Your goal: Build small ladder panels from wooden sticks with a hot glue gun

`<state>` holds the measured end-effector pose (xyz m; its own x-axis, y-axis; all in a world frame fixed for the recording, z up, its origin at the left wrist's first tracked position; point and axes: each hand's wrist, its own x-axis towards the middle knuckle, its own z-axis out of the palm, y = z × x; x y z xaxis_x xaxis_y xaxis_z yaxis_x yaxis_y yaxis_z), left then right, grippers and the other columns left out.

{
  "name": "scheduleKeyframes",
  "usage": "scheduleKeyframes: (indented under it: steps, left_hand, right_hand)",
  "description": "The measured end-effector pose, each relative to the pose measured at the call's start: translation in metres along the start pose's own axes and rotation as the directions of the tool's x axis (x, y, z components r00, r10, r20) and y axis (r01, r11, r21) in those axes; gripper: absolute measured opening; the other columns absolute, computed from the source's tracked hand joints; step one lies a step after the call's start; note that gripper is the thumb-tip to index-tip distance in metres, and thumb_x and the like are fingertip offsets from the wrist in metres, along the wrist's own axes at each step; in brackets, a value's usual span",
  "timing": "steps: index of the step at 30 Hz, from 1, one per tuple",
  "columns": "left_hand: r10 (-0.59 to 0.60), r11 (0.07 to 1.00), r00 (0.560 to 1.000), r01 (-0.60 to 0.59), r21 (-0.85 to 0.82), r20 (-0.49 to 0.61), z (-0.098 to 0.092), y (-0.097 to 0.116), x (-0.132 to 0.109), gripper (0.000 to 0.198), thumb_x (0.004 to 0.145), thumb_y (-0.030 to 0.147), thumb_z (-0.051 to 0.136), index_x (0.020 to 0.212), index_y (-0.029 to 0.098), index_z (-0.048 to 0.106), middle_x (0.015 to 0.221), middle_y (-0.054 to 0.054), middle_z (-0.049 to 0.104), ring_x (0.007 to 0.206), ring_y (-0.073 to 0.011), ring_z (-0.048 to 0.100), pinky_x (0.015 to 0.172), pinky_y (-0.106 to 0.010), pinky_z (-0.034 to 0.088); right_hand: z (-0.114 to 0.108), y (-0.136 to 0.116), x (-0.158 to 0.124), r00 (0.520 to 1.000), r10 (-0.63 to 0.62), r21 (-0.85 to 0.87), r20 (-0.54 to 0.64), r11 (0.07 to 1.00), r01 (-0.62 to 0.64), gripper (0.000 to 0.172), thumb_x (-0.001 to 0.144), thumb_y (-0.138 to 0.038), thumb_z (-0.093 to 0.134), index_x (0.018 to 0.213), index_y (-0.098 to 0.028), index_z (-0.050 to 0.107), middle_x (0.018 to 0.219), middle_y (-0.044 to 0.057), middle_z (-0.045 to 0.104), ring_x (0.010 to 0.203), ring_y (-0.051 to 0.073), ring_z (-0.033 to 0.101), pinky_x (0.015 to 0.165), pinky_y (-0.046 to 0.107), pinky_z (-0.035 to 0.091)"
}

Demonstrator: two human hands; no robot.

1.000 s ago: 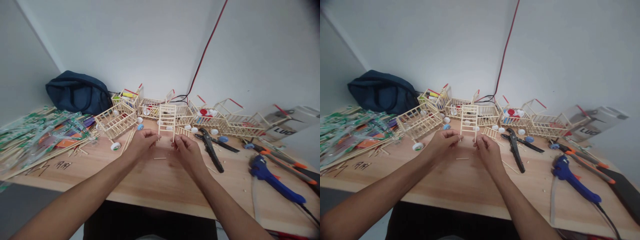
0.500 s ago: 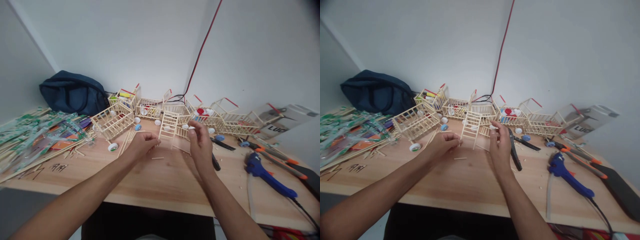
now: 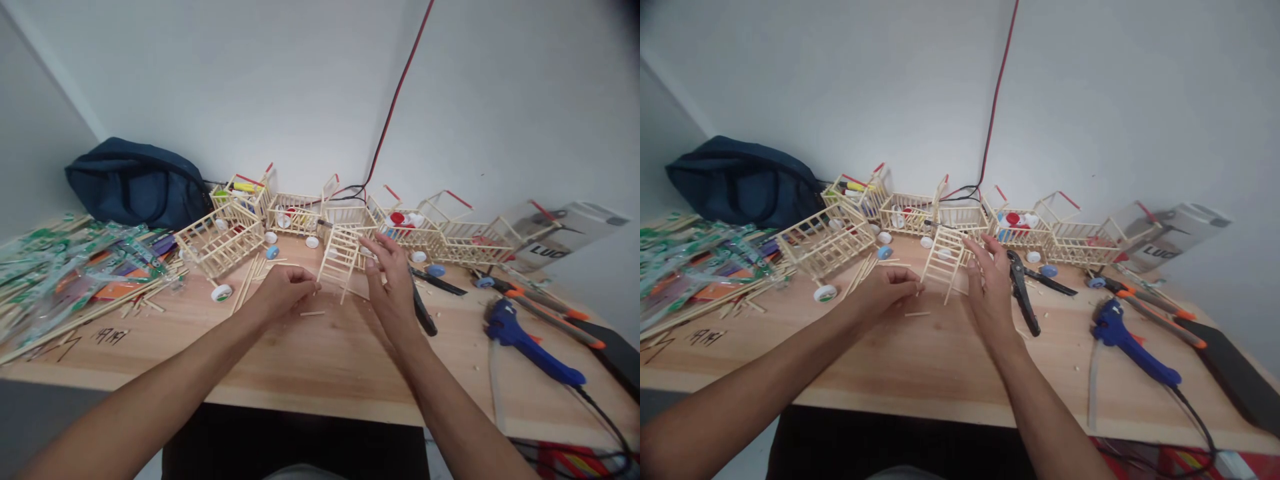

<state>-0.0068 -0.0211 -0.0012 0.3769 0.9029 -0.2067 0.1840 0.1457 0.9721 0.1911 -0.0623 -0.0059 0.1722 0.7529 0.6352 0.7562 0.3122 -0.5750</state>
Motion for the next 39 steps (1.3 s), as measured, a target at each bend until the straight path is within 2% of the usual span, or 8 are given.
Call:
scheduleKeyframes:
  steps: [10, 20, 32, 39]
  left_hand:
    - [0.004, 1.000, 1.000, -0.004, -0.008, -0.010, -0.0004, -0.0013, 0.0017, 0.012, 0.069, 0.026, 0.068, 0.064, 0.016, 0.065, 0.045, 0.005, 0.048, 0.040, -0.0057, 0.035, 0.042, -0.021, 0.021]
    - [0.030, 0.999, 1.000, -0.030, -0.010, -0.001, -0.0010, -0.0032, 0.0033, 0.016, 0.069, 0.029, 0.069, 0.064, 0.015, 0.064, 0.048, 0.004, 0.050, 0.042, -0.0061, 0.037, 0.043, -0.021, 0.021]
    - [0.037, 0.999, 0.999, -0.037, 0.009, -0.010, -0.0020, -0.0034, 0.0048, 0.012, 0.070, 0.025, 0.067, 0.066, 0.014, 0.065, 0.047, 0.006, 0.048, 0.042, -0.0056, 0.036, 0.043, -0.021, 0.022]
    - [0.038, 0.999, 0.999, -0.038, 0.012, -0.028, -0.0030, 0.0000, 0.0048, 0.016, 0.070, 0.029, 0.069, 0.066, 0.014, 0.064, 0.049, 0.006, 0.049, 0.043, -0.0052, 0.035, 0.044, -0.020, 0.022]
  right_hand:
    - [0.0008, -0.0070, -0.0032, 0.999, -0.032, 0.010, -0.003, 0.999, 0.032, 0.034, 0.097, -0.031, 0.041, 0.120, -0.026, 0.066, 0.138, 0.011, 0.048, 0.131, 0.026, 0.045, 0.109, 0.048, 0.035]
    - [0.0019, -0.0083, -0.0046, 0.999, -0.037, 0.016, 0.015, 0.999, 0.037, 0.032, 0.098, -0.030, 0.042, 0.114, -0.024, 0.069, 0.137, 0.012, 0.048, 0.130, 0.026, 0.045, 0.108, 0.047, 0.036]
    - [0.0043, -0.0048, -0.0053, 0.993, -0.115, 0.030, -0.002, 0.993, 0.115, 0.026, 0.096, -0.027, 0.047, 0.105, -0.025, 0.071, 0.138, 0.009, 0.049, 0.129, 0.025, 0.047, 0.107, 0.049, 0.037]
    - [0.0042, -0.0076, -0.0064, 0.991, -0.135, 0.030, 0.007, 0.990, 0.135, 0.024, 0.095, -0.026, 0.048, 0.099, -0.025, 0.072, 0.140, 0.008, 0.049, 0.131, 0.025, 0.046, 0.108, 0.049, 0.036]
